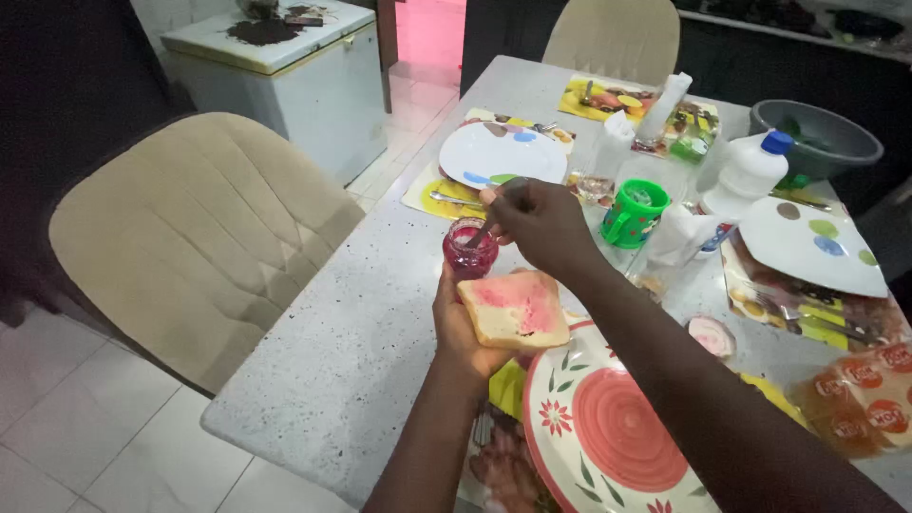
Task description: Spreading jam on slices of bread using a knife and a spoon.
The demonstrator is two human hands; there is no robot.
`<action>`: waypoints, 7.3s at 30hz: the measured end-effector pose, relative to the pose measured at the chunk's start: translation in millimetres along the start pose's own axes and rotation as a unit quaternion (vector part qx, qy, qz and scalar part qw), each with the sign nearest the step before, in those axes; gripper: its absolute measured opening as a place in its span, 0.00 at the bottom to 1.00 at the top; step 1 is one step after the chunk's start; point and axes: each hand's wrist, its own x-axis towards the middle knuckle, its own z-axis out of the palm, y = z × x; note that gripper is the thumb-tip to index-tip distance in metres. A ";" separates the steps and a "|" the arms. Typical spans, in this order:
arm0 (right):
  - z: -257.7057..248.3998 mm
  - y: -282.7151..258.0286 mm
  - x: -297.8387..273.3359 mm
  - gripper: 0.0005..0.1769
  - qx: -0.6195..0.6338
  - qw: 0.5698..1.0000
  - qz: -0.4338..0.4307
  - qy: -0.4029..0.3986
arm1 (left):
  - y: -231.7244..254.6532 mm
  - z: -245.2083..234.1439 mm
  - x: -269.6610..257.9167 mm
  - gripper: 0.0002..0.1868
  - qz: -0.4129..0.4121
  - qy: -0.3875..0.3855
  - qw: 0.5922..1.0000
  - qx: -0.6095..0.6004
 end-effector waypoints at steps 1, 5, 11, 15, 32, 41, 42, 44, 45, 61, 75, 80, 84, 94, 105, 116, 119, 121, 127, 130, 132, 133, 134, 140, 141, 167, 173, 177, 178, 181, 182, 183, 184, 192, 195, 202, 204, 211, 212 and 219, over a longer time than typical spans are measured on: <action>0.7 2.4 -0.9 0.21 -0.001 1.000 0.002 0.001 | -0.2 2.0 0.0 0.47 -0.001 0.001 1.000 -0.001; 2.0 15.1 -0.5 0.19 0.058 0.998 -0.030 -0.006 | -2.4 2.1 3.5 0.54 -0.028 0.058 0.997 -0.038; -1.2 30.8 5.3 0.19 0.079 0.996 -0.029 0.041 | -6.5 -3.8 4.4 0.65 -0.050 0.092 0.993 -0.046; -5.1 27.2 5.6 0.19 0.106 0.989 0.003 0.101 | -5.9 -6.5 2.5 0.64 -0.035 0.051 0.998 -0.007; -26.5 60.0 7.4 0.14 0.288 0.931 0.054 0.219 | 5.4 7.2 -3.1 0.53 -0.027 0.118 0.993 0.006; -29.1 48.5 1.2 0.17 0.261 0.956 0.037 0.129 | -3.7 4.7 -20.6 0.51 -0.035 0.074 0.996 -0.020; -29.9 44.8 1.6 0.20 0.234 0.965 0.043 0.109 | -5.5 5.5 -21.8 0.49 -0.046 0.081 0.995 -0.024; -33.5 36.5 -0.3 0.21 0.183 0.978 0.018 0.095 | -11.9 6.8 -19.7 0.41 -0.045 0.096 0.994 -0.034; -35.0 32.3 -1.0 0.23 0.130 0.989 -0.008 0.076 | -15.2 7.3 -18.8 0.33 -0.039 0.111 0.992 -0.044; -78.6 26.6 -46.5 0.25 -0.088 0.995 -0.016 -0.040 | -49.7 33.4 -22.2 0.35 -0.114 0.108 0.988 0.005; -120.1 80.9 -225.6 0.38 0.333 0.854 0.365 0.165 | -121.7 13.5 -7.6 0.36 -0.141 0.251 0.897 0.336; -118.2 100.2 -236.5 0.34 0.318 0.854 0.345 0.225 | -123.3 -11.5 1.9 0.34 -0.111 0.239 0.827 0.497; -117.6 102.4 -236.9 0.32 0.303 0.852 0.354 0.238 | -118.9 2.7 -0.7 0.32 -0.022 0.225 0.708 0.669; -123.7 131.7 -239.8 0.27 0.233 0.885 0.301 0.268 | -110.2 25.2 4.0 0.25 -0.005 0.191 0.735 0.651; -105.2 91.5 -197.1 0.19 -0.111 0.947 0.138 0.268 | -68.8 56.3 -35.6 0.11 0.280 0.198 0.597 0.726; -38.9 53.6 -69.6 0.27 0.043 0.997 0.018 0.056 | 15.2 -16.7 -8.9 0.54 0.411 0.267 0.401 0.773; -21.5 46.6 -42.4 0.29 0.070 0.997 0.013 0.029 | 20.3 -13.7 -2.2 0.60 0.343 0.249 0.458 0.781; -12.5 36.4 -31.7 0.29 0.069 0.997 0.021 0.024 | 20.5 -13.8 -0.1 0.60 0.322 0.242 0.464 0.789; 3.3 17.6 -17.2 0.27 0.033 0.999 0.011 0.040 | 19.5 -21.0 -1.5 0.43 0.384 0.189 0.483 0.764; 2.4 8.1 -18.2 0.25 -0.032 0.999 0.011 0.028 | 16.1 -9.9 -1.6 0.40 0.399 0.184 0.489 0.754; 3.3 3.8 -21.5 0.24 -0.077 0.997 0.011 0.029 | 15.3 -6.7 -0.8 0.35 0.378 0.185 0.520 0.743; 2.3 4.7 -21.7 0.24 -0.074 0.997 0.012 0.027 | 14.6 -7.8 0.6 0.35 0.377 0.188 0.517 0.745; 1.4 5.8 -22.0 0.22 -0.133 0.990 -0.042 0.032 | 13.9 -9.1 1.7 0.36 0.385 0.188 0.505 0.749; 0.6 -1.1 -22.8 0.17 -0.174 0.955 -0.238 0.030 | 16.8 -4.1 -2.2 0.36 0.379 0.198 0.471 0.771; -3.3 -7.0 -22.1 0.16 -0.193 0.951 -0.241 0.034 | 15.6 1.1 -0.6 0.34 0.362 0.205 0.501 0.759; 14.0 30.3 -3.5 0.27 -0.146 0.984 -0.080 0.065 | 19.4 14.8 -0.6 0.33 0.322 0.224 0.519 0.759; 8.1 11.8 -23.0 0.21 -0.012 0.994 -0.013 0.110 | 17.7 18.2 -1.7 0.32 0.320 0.225 0.523 0.757; 8.4 20.5 -28.4 0.18 0.119 0.982 -0.047 0.139 | 17.2 13.9 -0.6 0.32 0.342 0.213 0.464 0.789; 6.6 20.0 -27.6 0.18 0.118 0.983 -0.050 0.134 | 16.4 12.4 0.7 0.32 0.346 0.217 0.463 0.787; 3.2 21.0 -22.2 0.18 0.112 0.978 -0.036 0.171 | 17.2 11.1 -0.3 0.34 0.326 0.255 0.466 0.782; 0.1 24.3 -19.1 0.18 0.128 0.974 -0.041 0.180 | 17.2 12.7 -1.4 0.34 0.330 0.245 0.480 0.775; -3.4 28.3 -16.6 0.19 0.145 0.970 -0.045 0.190 | 16.4 13.9 -2.7 0.35 0.333 0.233 0.496 0.767; -5.3 32.7 -15.2 0.19 0.144 0.972 -0.046 0.182 | 15.4 14.2 -2.5 0.35 0.337 0.240 0.495 0.765; -22.2 79.6 -10.7 0.13 0.377 0.910 0.061 0.162 | 12.6 17.6 -5.9 0.36 0.317 0.244 0.510 0.761; -23.6 80.9 -13.0 0.13 0.394 0.905 0.040 0.154 | 11.2 20.9 -4.4 0.37 0.314 0.250 0.503 0.766; -30.7 66.0 -14.6 0.13 0.350 0.921 0.033 0.167 | 11.8 22.4 -6.3 0.39 0.307 0.257 0.522 0.753; -33.9 74.3 -13.1 0.13 0.375 0.912 0.050 0.160 | 11.7 22.7 -6.1 0.39 0.303 0.259 0.541 0.741; -35.9 100.7 -29.9 0.09 0.441 0.879 0.097 0.155 | 13.6 19.7 -6.9 0.37 0.308 0.249 0.537 0.744; -34.6 104.4 -32.1 0.08 0.452 0.870 0.118 0.157 | 14.2 17.7 -6.0 0.37 0.315 0.252 0.516 0.756; -28.3 119.2 -54.9 0.08 0.483 0.844 0.143 0.186 | 17.5 4.2 -3.4 0.37 0.346 0.217 0.493 0.768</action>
